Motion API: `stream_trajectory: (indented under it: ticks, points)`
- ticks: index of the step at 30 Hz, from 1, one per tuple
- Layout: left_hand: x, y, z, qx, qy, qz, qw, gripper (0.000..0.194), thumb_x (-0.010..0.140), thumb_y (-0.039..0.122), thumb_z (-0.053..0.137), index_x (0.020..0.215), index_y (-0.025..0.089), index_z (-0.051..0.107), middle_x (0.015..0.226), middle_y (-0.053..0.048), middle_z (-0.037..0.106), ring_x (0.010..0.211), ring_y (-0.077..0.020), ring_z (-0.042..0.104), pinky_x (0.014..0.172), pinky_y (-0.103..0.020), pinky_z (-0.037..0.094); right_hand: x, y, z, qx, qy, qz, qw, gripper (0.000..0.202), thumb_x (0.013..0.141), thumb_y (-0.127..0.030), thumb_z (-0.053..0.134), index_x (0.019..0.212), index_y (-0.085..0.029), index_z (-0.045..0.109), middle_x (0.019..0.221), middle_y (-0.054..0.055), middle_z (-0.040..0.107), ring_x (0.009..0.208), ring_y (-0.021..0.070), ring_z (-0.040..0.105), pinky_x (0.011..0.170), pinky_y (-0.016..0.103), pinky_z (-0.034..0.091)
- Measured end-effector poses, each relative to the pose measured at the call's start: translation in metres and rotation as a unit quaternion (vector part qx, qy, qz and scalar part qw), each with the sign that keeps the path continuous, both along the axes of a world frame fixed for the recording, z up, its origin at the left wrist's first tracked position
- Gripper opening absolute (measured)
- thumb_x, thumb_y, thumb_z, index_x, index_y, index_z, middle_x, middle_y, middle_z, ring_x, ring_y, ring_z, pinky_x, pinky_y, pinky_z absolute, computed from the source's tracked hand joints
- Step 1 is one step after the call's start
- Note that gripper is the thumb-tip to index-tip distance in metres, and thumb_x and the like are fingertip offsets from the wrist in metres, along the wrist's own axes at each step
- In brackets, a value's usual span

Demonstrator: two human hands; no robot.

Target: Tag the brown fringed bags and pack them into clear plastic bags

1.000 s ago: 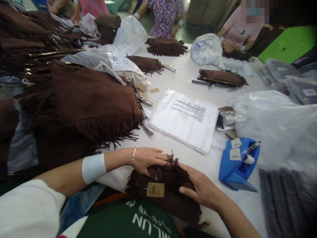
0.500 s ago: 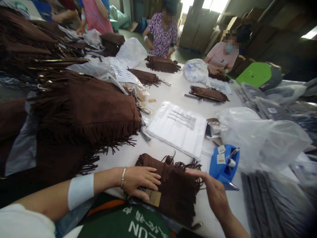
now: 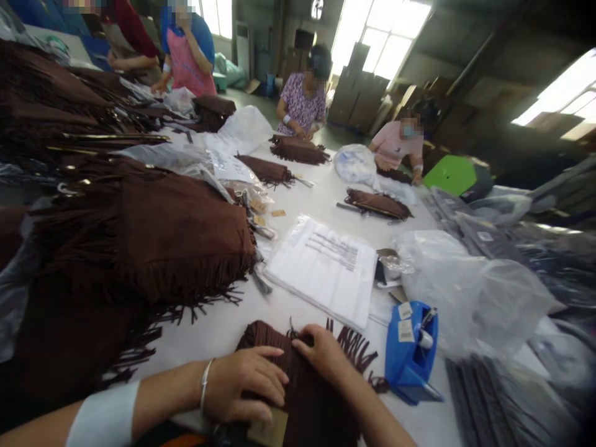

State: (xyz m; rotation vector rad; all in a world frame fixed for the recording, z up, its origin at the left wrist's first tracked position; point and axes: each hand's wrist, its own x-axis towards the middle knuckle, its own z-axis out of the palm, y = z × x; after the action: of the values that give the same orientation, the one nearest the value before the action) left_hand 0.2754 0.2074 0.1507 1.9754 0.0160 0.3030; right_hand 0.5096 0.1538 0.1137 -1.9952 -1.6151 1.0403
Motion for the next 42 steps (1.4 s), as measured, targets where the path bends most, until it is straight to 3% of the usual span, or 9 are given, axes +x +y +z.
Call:
stream_trajectory:
  ticks: [6, 16, 19, 22, 25, 30, 37, 40, 42]
  points:
    - [0.022, 0.034, -0.031, -0.009, 0.156, 0.238, 0.959, 0.033, 0.090, 0.044, 0.046, 0.107, 0.024, 0.066, 0.108, -0.004, 0.065, 0.103, -0.0199, 0.059, 0.097, -0.031, 0.043, -0.006, -0.020, -0.031, 0.133, 0.164, -0.048, 0.976, 0.011, 0.070, -0.019, 0.056, 0.080, -0.018, 0.059, 0.083, 0.003, 0.063, 0.082, 0.0206, 0.059, 0.077, 0.033, 0.046]
    - [0.051, 0.038, -0.048, 0.114, 0.208, 0.146, 0.960, 0.044, 0.090, 0.043, 0.038, 0.103, 0.015, 0.069, 0.101, -0.014, 0.067, 0.095, -0.0269, 0.060, 0.088, -0.034, 0.043, -0.015, -0.098, 0.016, 0.197, 0.143, 0.125, 0.962, 0.019, 0.085, -0.018, 0.055, 0.099, -0.028, 0.063, 0.097, -0.001, 0.064, 0.096, 0.0153, 0.058, 0.106, 0.039, 0.032]
    - [0.070, 0.041, -0.050, 0.102, 0.231, 0.120, 0.960, 0.043, 0.090, 0.046, 0.039, 0.093, 0.017, 0.071, 0.094, -0.013, 0.068, 0.087, -0.0248, 0.061, 0.080, -0.030, 0.042, 0.003, -0.124, 0.021, 0.181, 0.194, -0.038, 0.964, 0.017, 0.089, -0.028, 0.054, 0.103, -0.026, 0.063, 0.106, 0.002, 0.064, 0.106, 0.0177, 0.056, 0.103, 0.037, 0.038]
    - [0.092, 0.042, -0.053, 0.088, 0.253, 0.101, 0.958, 0.041, 0.089, 0.046, 0.042, 0.088, 0.018, 0.072, 0.087, -0.011, 0.069, 0.078, -0.0229, 0.060, 0.071, -0.028, 0.041, 0.035, -0.155, 0.006, 0.149, 0.271, -0.363, 0.879, 0.029, 0.088, -0.041, 0.056, 0.108, -0.021, 0.058, 0.105, 0.005, 0.064, 0.102, 0.0197, 0.059, 0.096, 0.036, 0.045]
    - [0.111, 0.037, -0.050, 0.083, 0.259, 0.061, 0.960, 0.039, 0.088, 0.045, 0.045, 0.081, 0.018, 0.072, 0.077, -0.008, 0.068, 0.067, -0.0189, 0.058, 0.066, -0.025, 0.039, 0.065, -0.188, -0.011, 0.069, 0.356, -0.495, 0.790, 0.048, 0.083, -0.053, 0.059, 0.111, -0.015, 0.053, 0.100, 0.009, 0.066, 0.098, 0.0225, 0.062, 0.094, 0.038, 0.048]
    - [0.114, 0.018, -0.040, 0.039, 0.208, 0.031, 0.977, 0.043, 0.092, 0.046, 0.040, 0.096, 0.018, 0.072, 0.091, -0.007, 0.070, 0.078, -0.0199, 0.062, 0.075, -0.025, 0.043, 0.077, -0.202, -0.010, -0.167, 0.461, -0.416, 0.765, 0.073, 0.086, -0.068, 0.038, 0.119, -0.005, 0.053, 0.109, 0.019, 0.062, 0.099, 0.0252, 0.062, 0.090, 0.037, 0.049]
    - [0.102, 0.015, -0.038, -0.020, 0.207, 0.079, 0.975, 0.041, 0.094, 0.042, 0.040, 0.110, 0.017, 0.067, 0.108, -0.004, 0.067, 0.100, -0.0185, 0.061, 0.090, -0.022, 0.041, 0.071, -0.114, -0.010, -0.038, 0.711, -0.298, 0.636, 0.058, 0.094, -0.057, 0.031, 0.121, -0.011, 0.055, 0.118, 0.012, 0.060, 0.110, 0.0211, 0.057, 0.101, 0.036, 0.041]
    - [0.104, 0.018, -0.039, -0.013, 0.234, 0.100, 0.967, 0.042, 0.095, 0.042, 0.037, 0.106, 0.017, 0.068, 0.102, -0.004, 0.068, 0.094, -0.0185, 0.061, 0.086, -0.024, 0.042, 0.061, -0.103, -0.016, 0.090, 0.632, -0.372, 0.674, 0.056, 0.094, -0.057, 0.029, 0.126, -0.017, 0.052, 0.128, 0.008, 0.054, 0.122, 0.0228, 0.047, 0.105, 0.042, 0.037]
    - [0.107, 0.019, -0.039, 0.000, 0.250, 0.112, 0.962, 0.043, 0.095, 0.043, 0.036, 0.102, 0.016, 0.068, 0.097, -0.004, 0.069, 0.090, -0.0185, 0.061, 0.084, -0.025, 0.043, 0.049, -0.113, -0.019, 0.165, 0.476, -0.384, 0.774, 0.053, 0.095, -0.053, 0.031, 0.132, -0.020, 0.047, 0.137, 0.006, 0.045, 0.129, 0.0225, 0.039, 0.109, 0.042, 0.032]
